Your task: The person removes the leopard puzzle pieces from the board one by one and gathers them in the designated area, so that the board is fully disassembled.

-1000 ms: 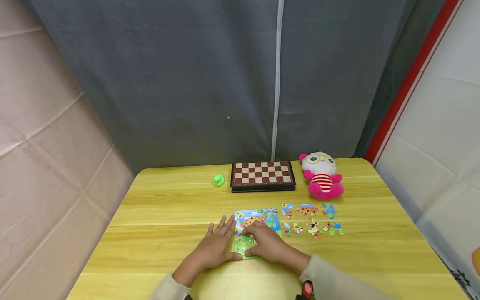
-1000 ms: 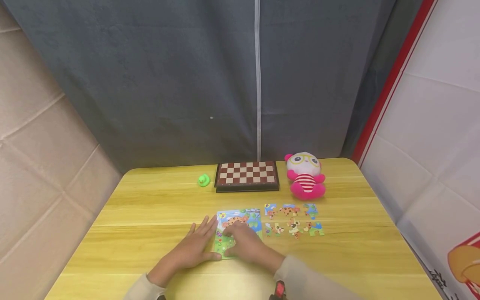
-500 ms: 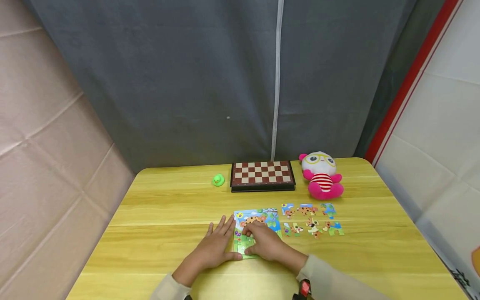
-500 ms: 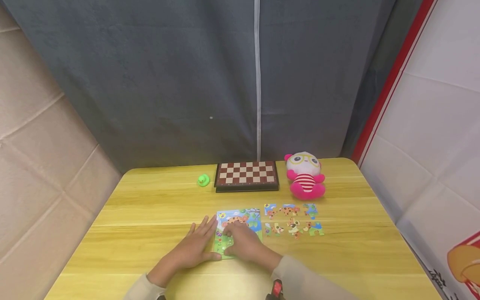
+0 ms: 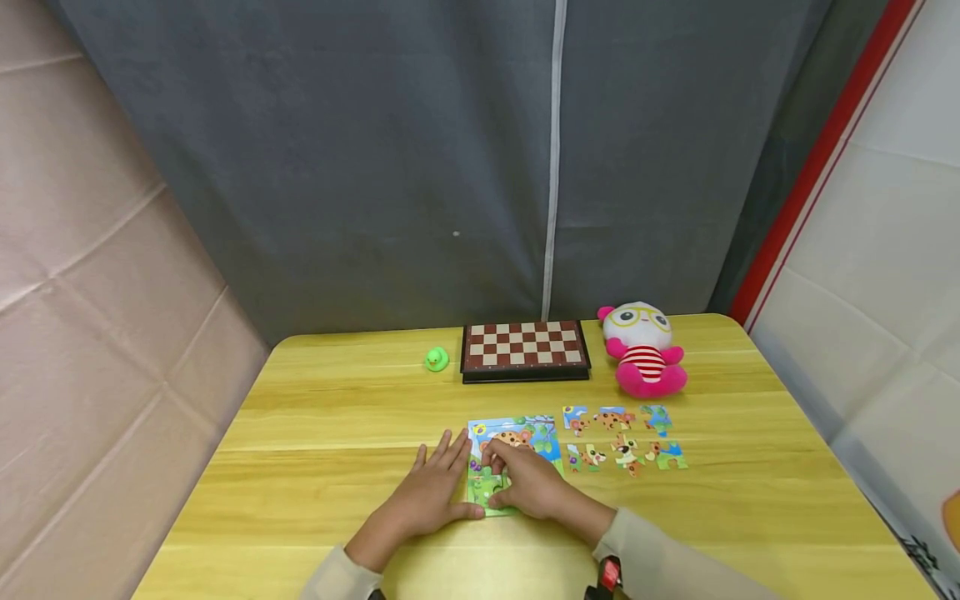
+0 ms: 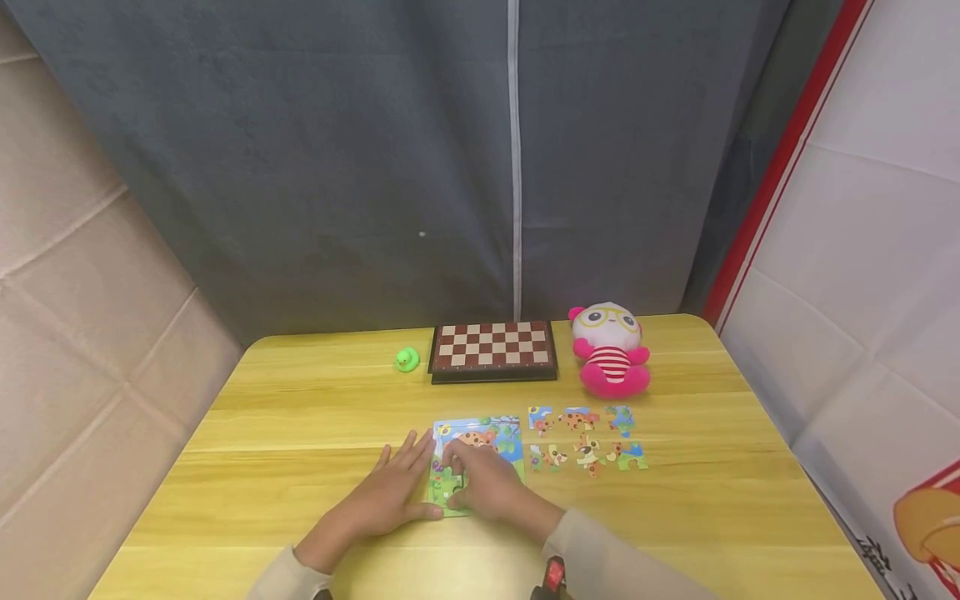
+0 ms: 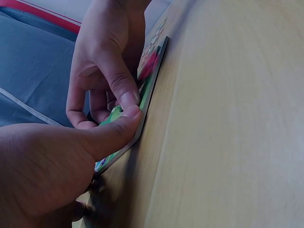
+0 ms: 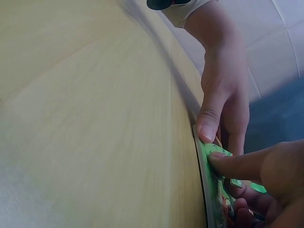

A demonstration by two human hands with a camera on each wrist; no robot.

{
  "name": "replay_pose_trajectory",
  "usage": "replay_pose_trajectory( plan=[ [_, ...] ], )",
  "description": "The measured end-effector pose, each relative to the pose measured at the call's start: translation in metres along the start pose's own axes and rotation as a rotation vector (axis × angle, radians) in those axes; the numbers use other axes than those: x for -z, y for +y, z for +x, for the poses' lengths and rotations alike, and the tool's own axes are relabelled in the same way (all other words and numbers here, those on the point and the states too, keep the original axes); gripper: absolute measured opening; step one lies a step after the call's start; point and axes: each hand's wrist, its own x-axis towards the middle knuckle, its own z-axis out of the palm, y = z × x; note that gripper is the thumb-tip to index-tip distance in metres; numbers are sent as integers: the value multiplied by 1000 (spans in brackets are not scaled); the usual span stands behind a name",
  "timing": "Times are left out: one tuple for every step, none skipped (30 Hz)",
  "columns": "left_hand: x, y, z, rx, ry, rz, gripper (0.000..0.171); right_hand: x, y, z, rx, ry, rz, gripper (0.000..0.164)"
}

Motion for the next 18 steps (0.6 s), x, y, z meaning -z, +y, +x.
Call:
replay_pose_trajectory(
  plan=[
    [0, 0, 0, 1, -1, 1, 107, 0, 0, 0, -5, -2, 6, 49],
    [0, 0, 0, 2, -2, 3, 108, 0, 0, -1, -11, -4, 14, 49],
    [0, 0, 0, 2, -2, 3, 108, 0, 1, -1, -15, -4, 22, 48],
    [0, 0, 0, 2, -2, 3, 108, 0, 1, -1, -17, -5, 32, 46],
    [0, 0, 0, 3, -2, 2, 108, 0, 1, -1, -20, -5, 40, 45],
    [0, -1, 0, 4, -3, 2, 108, 0, 2, -1, -22, -5, 52, 43],
    [0, -1, 0, 4, -3, 0, 108, 1, 2, 0, -24, -4, 62, 41],
    [0, -1, 0, 4, -3, -2, 108, 1, 3, 0, -23, -5, 74, 39],
    [0, -1, 0, 3, -3, -5, 108, 1, 3, 0, -22, -5, 85, 37],
    [0, -1, 0, 3, -2, -7, 108, 2, 3, 0, -21, -4, 97, 35],
    [0, -1, 0, 3, -2, -9, 108, 2, 3, 0, -21, -4, 111, 33],
    [0, -1, 0, 2, -2, -11, 108, 2, 4, 0, -22, -4, 125, 31],
    [0, -1, -1, 0, -1, -13, 108, 3, 4, 0, -23, -4, 140, 29],
    [-1, -1, -1, -1, 0, -16, 108, 3, 4, 0, -26, -4, 157, 28],
    [-1, -1, -1, -1, -1, -16, 108, 3, 5, 0, -30, 0, 176, 27],
    [-1, -2, 0, -1, -2, -15, 108, 3, 5, 1, -35, 4, 192, 27],
    [-1, -2, 0, 1, -4, -13, 108, 2, 6, 1, -41, 10, 206, 26],
    [-1, -2, 0, 2, -6, -12, 109, 2, 7, 1, -46, 16, 218, 26]
  ],
)
